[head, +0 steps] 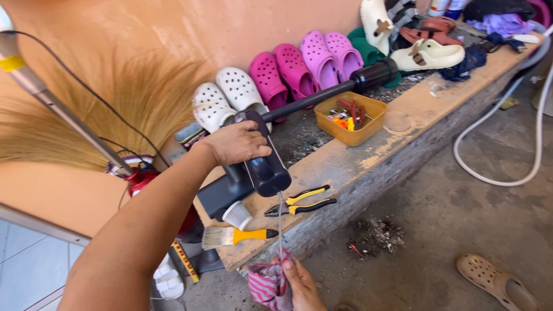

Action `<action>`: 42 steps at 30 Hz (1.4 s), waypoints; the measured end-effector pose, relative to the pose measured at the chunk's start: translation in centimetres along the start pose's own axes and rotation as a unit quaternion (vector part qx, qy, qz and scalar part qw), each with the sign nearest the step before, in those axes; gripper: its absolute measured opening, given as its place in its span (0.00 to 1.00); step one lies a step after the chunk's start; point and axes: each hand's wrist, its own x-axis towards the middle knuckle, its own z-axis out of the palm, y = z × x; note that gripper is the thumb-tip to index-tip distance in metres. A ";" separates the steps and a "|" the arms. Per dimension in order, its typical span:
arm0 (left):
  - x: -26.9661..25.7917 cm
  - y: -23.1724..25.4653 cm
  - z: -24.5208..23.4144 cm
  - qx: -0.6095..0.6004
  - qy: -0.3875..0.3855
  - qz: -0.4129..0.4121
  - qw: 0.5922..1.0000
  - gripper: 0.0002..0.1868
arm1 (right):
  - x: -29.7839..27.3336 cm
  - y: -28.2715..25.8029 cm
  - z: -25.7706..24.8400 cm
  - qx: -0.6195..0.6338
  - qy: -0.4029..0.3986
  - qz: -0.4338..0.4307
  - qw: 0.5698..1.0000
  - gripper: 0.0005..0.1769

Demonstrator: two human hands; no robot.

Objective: The person sits on the floor and services a cordless stick vacuum. They wipe the floor head, wand, dust canister and motor body with a cloth, clean the filter, coil the power cord, and reassemble the canister with the filter and wand.

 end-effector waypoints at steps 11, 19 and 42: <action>-14.2 1.0 -3.3 -0.046 -0.062 -0.063 0.995 0.12 | -1.2 -1.7 9.2 -0.212 -0.146 0.031 0.966 0.28; -16.6 0.8 1.8 0.039 -0.161 -0.138 0.977 0.06 | 4.2 0.4 15.6 -0.139 -0.114 0.037 0.983 0.26; -17.3 -0.4 14.7 0.009 -0.264 -0.250 0.932 0.15 | 11.8 0.4 15.5 0.069 -0.022 0.190 0.979 0.25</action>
